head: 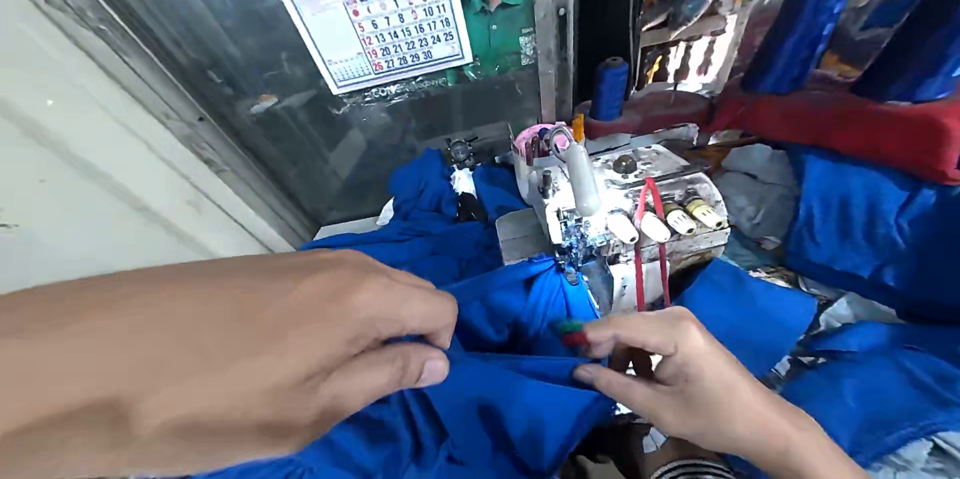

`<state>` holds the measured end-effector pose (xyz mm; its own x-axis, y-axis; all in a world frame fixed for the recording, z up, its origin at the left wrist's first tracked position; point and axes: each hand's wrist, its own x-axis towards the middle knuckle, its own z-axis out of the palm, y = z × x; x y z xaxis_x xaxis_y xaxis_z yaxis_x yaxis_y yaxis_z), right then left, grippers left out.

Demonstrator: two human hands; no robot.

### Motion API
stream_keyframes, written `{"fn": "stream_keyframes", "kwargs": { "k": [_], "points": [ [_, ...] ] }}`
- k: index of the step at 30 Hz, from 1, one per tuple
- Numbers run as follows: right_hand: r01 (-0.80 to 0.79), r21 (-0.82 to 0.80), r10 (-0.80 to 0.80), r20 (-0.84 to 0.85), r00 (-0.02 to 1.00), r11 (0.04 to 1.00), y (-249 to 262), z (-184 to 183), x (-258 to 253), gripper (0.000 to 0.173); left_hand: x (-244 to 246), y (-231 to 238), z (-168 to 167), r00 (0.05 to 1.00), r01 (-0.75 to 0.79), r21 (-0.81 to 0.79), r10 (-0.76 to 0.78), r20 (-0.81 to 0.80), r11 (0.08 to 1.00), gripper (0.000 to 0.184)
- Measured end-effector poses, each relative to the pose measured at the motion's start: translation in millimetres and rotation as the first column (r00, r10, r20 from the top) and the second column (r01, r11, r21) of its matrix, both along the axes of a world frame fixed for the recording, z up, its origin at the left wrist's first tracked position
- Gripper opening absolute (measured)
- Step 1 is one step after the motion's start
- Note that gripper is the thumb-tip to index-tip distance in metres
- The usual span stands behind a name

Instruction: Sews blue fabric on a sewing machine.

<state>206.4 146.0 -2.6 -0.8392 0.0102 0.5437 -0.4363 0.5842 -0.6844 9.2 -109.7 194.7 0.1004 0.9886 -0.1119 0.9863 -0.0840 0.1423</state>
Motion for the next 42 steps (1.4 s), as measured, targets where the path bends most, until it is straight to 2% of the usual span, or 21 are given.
{"fn": "stream_keyframes", "kwargs": {
  "k": [3, 5, 7, 9, 12, 13, 15, 17, 18, 19, 20, 22, 24, 26, 29, 31, 33, 36, 39, 40, 42],
  "points": [
    [0.089, 0.189, -0.087, -0.019, 0.996, 0.978, -5, -4, 26, 0.026, 2, 8, 8, 0.991, -0.012, 0.028, 0.016, -0.134, 1.000, 0.030],
    [0.229, 0.281, -0.212, -0.093, 0.973, 0.932, -14, -8, 46, 0.026, 9, 15, 19, 0.985, -0.043, 0.010, 0.044, -0.169, 0.999, 0.028],
    [0.362, 0.250, -0.340, -0.129, 0.932, 0.898, -18, -15, 51, 0.019, 9, 29, 21, 0.970, -0.054, 0.022, 0.058, -0.236, 0.998, 0.022],
    [0.361, 0.171, -0.368, 0.011, 0.930, 0.917, -14, -26, 45, 0.020, 8, 55, 19, 0.884, -0.166, -0.049, 0.127, -0.451, 0.985, 0.024],
    [0.135, -0.085, -0.116, 0.197, 0.973, 0.987, -6, -22, 39, 0.026, 13, 96, 20, 0.718, -0.479, -0.228, 0.229, -0.657, 0.848, 0.038],
    [0.076, -0.130, -0.051, 0.187, 0.981, 0.989, -7, -15, 44, 0.025, 13, 96, 24, 0.722, -0.470, -0.232, 0.220, -0.656, 0.852, 0.040],
    [0.045, -0.123, -0.024, 0.170, 0.985, 0.991, -10, -5, 62, 0.023, 7, 75, 27, 0.849, -0.224, -0.128, 0.129, -0.513, 0.966, 0.035],
    [0.067, -0.125, -0.037, 0.227, 0.973, 0.990, -8, -15, 77, 0.026, 6, 54, 14, 0.983, -0.053, -0.068, 0.040, -0.177, 0.996, 0.030],
    [0.079, -0.144, -0.040, 0.254, 0.966, 0.986, -5, -27, 80, 0.027, 0, 51, 6, 0.999, -0.045, -0.136, 0.042, -0.021, 0.990, 0.026],
    [0.074, -0.183, -0.023, 0.264, 0.964, 0.980, -3, -39, 79, 0.028, -10, 51, -1, 0.995, -0.073, -0.205, 0.085, 0.047, 0.976, 0.024],
    [0.041, -0.252, 0.023, 0.247, 0.969, 0.967, -2, -49, 73, 0.027, -21, 58, -3, 0.993, -0.119, -0.219, 0.117, -0.021, 0.969, 0.022],
    [-0.040, -0.413, 0.142, 0.220, 0.965, 0.910, 1, -53, 52, 0.024, -34, 86, 14, 0.929, -0.218, -0.199, 0.140, -0.342, 0.955, 0.026],
    [-0.071, -0.489, 0.189, 0.197, 0.962, 0.869, 11, -45, 23, 0.023, -48, 103, 36, 0.856, -0.204, -0.134, 0.111, -0.504, 0.970, 0.032],
    [-0.148, -0.557, 0.287, 0.171, 0.942, 0.817, 28, -39, -2, 0.026, -48, 104, 61, 0.865, -0.119, -0.096, 0.055, -0.499, 0.988, 0.038],
    [-0.227, -0.613, 0.403, 0.163, 0.901, 0.757, 44, -37, -18, 0.025, -9, 97, 85, 0.923, -0.106, -0.125, 0.051, -0.381, 0.986, 0.033],
    [-0.257, -0.611, 0.438, 0.164, 0.884, 0.749, 48, -41, -17, 0.022, 2, 92, 72, 0.916, -0.172, -0.167, 0.095, -0.390, 0.971, 0.031],
    [-0.268, -0.600, 0.445, 0.165, 0.880, 0.754, 48, -45, -15, 0.020, -13, 97, 54, 0.861, -0.265, -0.227, 0.125, -0.493, 0.937, 0.042],
    [-0.241, -0.592, 0.419, 0.182, 0.890, 0.769, 47, -44, -18, 0.022, -42, 100, 44, 0.835, -0.257, -0.150, 0.141, -0.532, 0.955, 0.052],
    [-0.238, -0.596, 0.419, 0.184, 0.889, 0.767, 48, -42, -20, 0.023, -14, 92, 62, 0.894, -0.298, -0.108, 0.238, -0.379, 0.948, 0.036],
    [-0.246, -0.597, 0.425, 0.178, 0.887, 0.763, 48, -42, -21, 0.023, -11, 89, 61, 0.916, -0.282, -0.102, 0.237, -0.323, 0.954, 0.033],
    [-0.255, -0.593, 0.429, 0.172, 0.887, 0.764, 47, -41, -22, 0.023, -29, 89, 53, 0.920, -0.188, -0.118, 0.132, -0.369, 0.975, 0.041]
  ]
}}
